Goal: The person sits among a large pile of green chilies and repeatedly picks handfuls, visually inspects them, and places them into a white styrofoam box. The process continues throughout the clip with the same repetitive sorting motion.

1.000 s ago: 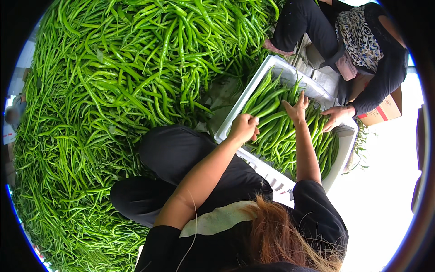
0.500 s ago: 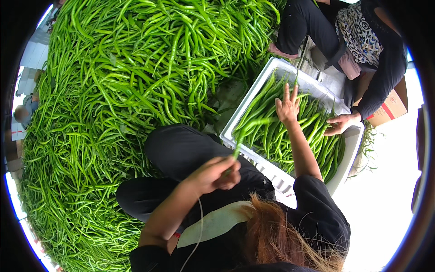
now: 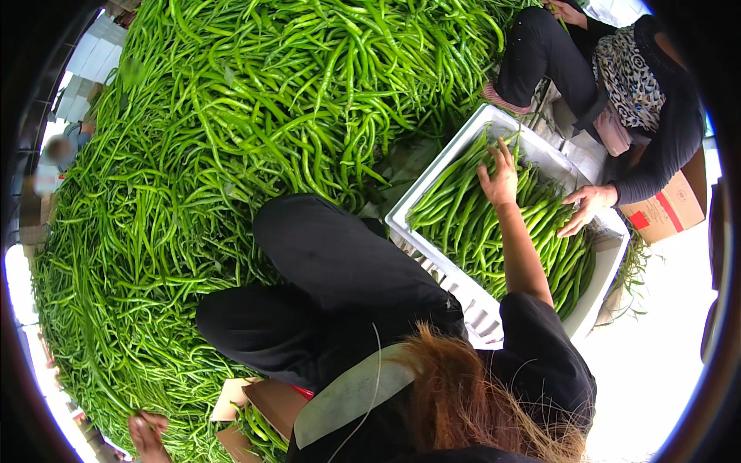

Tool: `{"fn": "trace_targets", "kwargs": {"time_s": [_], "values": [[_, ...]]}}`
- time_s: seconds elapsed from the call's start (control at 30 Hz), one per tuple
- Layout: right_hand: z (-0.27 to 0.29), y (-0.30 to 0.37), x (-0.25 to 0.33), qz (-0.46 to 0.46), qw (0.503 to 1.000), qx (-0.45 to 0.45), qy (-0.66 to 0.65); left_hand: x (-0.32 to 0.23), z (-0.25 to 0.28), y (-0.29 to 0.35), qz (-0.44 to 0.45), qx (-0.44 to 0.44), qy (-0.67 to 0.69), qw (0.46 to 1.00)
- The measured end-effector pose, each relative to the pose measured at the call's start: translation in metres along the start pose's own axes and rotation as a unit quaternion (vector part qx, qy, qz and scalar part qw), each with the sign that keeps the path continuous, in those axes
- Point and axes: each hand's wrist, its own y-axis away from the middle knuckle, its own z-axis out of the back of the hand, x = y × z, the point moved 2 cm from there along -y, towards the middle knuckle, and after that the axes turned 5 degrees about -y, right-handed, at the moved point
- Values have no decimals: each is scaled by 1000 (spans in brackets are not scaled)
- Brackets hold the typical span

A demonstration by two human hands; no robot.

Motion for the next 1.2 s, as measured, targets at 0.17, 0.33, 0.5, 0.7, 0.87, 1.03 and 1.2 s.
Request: {"fn": "trace_targets", "kwargs": {"time_s": [0.17, 0.33, 0.5, 0.7, 0.87, 1.03, 1.2], "values": [[-1, -20, -8, -28, 982, 128, 135, 92, 29, 75, 154, 59, 100, 981], [-2, 1, -18, -165, 953, 145, 207, 126, -3, 111, 329, 114, 51, 936], [-6, 5, -39, -128, 962, 147, 194, 149, -9, 131, 428, 189, 9, 884], [5, 3, 22, -201, 942, 105, 247, 179, 11, 154, 488, 295, -124, 812], [-12, 9, 7, -179, 926, 184, 276, 181, 30, 83, 330, 117, -506, 788], [-28, 21, -9, -185, 926, 166, 286, 44, -34, 5, 58, -61, -455, 886], [-29, 6, -9, -216, 912, 221, 271, -39, -85, -83, -126, 125, -367, 913]]}}
